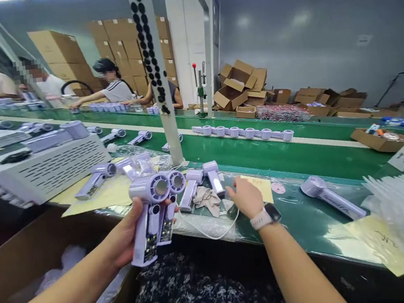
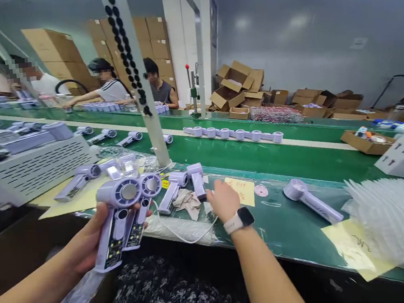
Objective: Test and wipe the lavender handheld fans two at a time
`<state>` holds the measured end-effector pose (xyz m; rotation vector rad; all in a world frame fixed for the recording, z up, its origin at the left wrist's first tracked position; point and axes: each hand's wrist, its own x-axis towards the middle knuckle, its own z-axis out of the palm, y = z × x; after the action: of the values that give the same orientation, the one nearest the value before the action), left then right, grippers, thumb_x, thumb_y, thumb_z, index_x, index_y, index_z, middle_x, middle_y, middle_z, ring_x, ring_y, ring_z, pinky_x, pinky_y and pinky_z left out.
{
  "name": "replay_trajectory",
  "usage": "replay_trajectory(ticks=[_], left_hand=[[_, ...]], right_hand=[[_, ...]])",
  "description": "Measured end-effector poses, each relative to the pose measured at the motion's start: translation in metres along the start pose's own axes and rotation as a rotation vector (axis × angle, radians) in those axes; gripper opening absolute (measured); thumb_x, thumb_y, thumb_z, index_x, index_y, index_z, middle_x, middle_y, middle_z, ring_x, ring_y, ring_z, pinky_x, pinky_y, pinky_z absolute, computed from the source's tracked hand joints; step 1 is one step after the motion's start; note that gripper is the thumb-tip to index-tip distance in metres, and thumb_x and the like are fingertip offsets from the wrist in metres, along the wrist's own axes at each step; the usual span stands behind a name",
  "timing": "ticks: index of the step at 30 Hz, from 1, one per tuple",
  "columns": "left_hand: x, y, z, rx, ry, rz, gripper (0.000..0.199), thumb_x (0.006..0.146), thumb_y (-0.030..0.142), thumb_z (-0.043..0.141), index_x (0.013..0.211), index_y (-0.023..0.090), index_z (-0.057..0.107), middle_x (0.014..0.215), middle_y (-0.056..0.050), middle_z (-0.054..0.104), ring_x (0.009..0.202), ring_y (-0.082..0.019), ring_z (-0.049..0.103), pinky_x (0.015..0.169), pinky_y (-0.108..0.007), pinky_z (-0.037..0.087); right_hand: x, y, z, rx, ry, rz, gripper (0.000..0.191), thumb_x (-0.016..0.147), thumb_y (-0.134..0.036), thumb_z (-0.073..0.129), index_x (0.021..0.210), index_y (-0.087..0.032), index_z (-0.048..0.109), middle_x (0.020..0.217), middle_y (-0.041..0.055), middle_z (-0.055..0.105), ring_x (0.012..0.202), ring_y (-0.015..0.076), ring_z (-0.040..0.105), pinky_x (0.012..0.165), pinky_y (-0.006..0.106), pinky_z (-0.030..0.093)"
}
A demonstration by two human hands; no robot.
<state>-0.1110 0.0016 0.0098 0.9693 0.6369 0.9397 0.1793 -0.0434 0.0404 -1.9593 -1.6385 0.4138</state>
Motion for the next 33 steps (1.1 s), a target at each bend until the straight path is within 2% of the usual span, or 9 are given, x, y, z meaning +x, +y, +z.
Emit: replay_trajectory(ticks=[2,4,7,9,15,19,24,30,33], left_hand=[[-0.002,0.005,0.011,0.045,0.004,-0.004,0.065,0.074,0.080,0.072,0.098,0.020,0.081,0.101,-0.013,0.082,0.088,-0.033,0.079,0.082,-0.050,0.064],[-0.004,0.008,0.022,0.048,0.024,0.070,0.068,0.065,0.083,0.076,0.091,0.021,0.079,0.102,-0.012,0.082,0.098,-0.037,0.078,0.089,-0.052,0.063],[-0.006,0.009,0.037,0.030,0.031,0.257,0.070,0.060,0.086,0.076,0.085,0.020,0.075,0.102,-0.009,0.080,0.117,-0.041,0.071,0.097,-0.051,0.060],[-0.004,0.009,0.046,-0.029,0.044,0.328,0.072,0.060,0.087,0.075,0.083,0.019,0.074,0.103,-0.011,0.079,0.124,-0.041,0.067,0.100,-0.050,0.059],[0.010,0.002,0.074,-0.341,-0.009,0.290,0.074,0.061,0.090,0.072,0.081,0.019,0.070,0.109,-0.011,0.078,0.121,-0.036,0.070,0.099,-0.047,0.059],[0.013,-0.005,0.090,-0.463,-0.058,0.288,0.074,0.062,0.091,0.070,0.068,0.017,0.061,0.115,-0.012,0.076,0.107,-0.029,0.074,0.087,-0.038,0.062],[0.011,-0.009,0.089,-0.443,-0.071,0.313,0.078,0.055,0.092,0.071,0.064,0.016,0.062,0.114,-0.013,0.076,0.097,-0.027,0.075,0.080,-0.034,0.062],[0.006,-0.015,0.077,-0.437,-0.057,0.266,0.077,0.057,0.094,0.068,0.063,0.017,0.062,0.111,-0.013,0.077,0.111,-0.036,0.073,0.092,-0.047,0.062],[0.005,-0.015,0.075,-0.426,-0.070,0.285,0.075,0.060,0.093,0.067,0.063,0.018,0.063,0.110,-0.011,0.077,0.114,-0.035,0.072,0.095,-0.045,0.061]], right_hand=[[0.023,0.015,0.006,-0.004,0.016,0.077,0.027,0.101,-0.036,0.067,0.117,-0.014,0.068,0.117,0.0089,0.070,0.101,0.0222,0.070,0.089,0.043,0.059],[0.025,0.021,0.016,0.023,-0.013,0.075,0.024,0.100,-0.035,0.068,0.115,-0.016,0.068,0.114,0.0072,0.070,0.099,0.0211,0.069,0.088,0.041,0.059],[-0.005,0.014,0.026,0.116,-0.135,-0.007,0.012,0.102,-0.025,0.059,0.103,-0.017,0.068,0.079,0.0020,0.070,0.075,0.0186,0.068,0.074,0.034,0.055],[-0.034,0.002,0.027,0.197,-0.246,-0.072,0.016,0.099,-0.025,0.054,0.103,-0.018,0.068,0.064,-0.0011,0.066,0.063,0.0190,0.065,0.066,0.032,0.051],[-0.083,-0.038,0.030,0.590,-0.465,-0.191,0.033,0.090,-0.046,0.059,0.071,-0.021,0.069,0.059,0.0009,0.065,0.057,0.0182,0.059,0.057,0.029,0.042],[-0.093,-0.050,0.044,0.736,-0.396,-0.216,0.035,0.094,-0.043,0.061,0.066,-0.022,0.066,0.062,0.0010,0.065,0.061,0.0166,0.060,0.059,0.027,0.043],[-0.101,-0.045,0.057,0.843,-0.388,-0.212,0.042,0.100,-0.049,0.058,0.069,-0.022,0.065,0.057,0.0001,0.064,0.055,0.0159,0.061,0.057,0.026,0.045],[-0.101,-0.042,0.060,0.739,-0.280,-0.292,0.039,0.102,-0.047,0.056,0.073,-0.022,0.067,0.062,0.0008,0.066,0.057,0.0154,0.061,0.055,0.025,0.044],[-0.104,-0.046,0.064,0.816,-0.285,-0.229,0.041,0.103,-0.050,0.057,0.074,-0.022,0.065,0.057,0.0001,0.063,0.054,0.0144,0.059,0.054,0.024,0.044]])
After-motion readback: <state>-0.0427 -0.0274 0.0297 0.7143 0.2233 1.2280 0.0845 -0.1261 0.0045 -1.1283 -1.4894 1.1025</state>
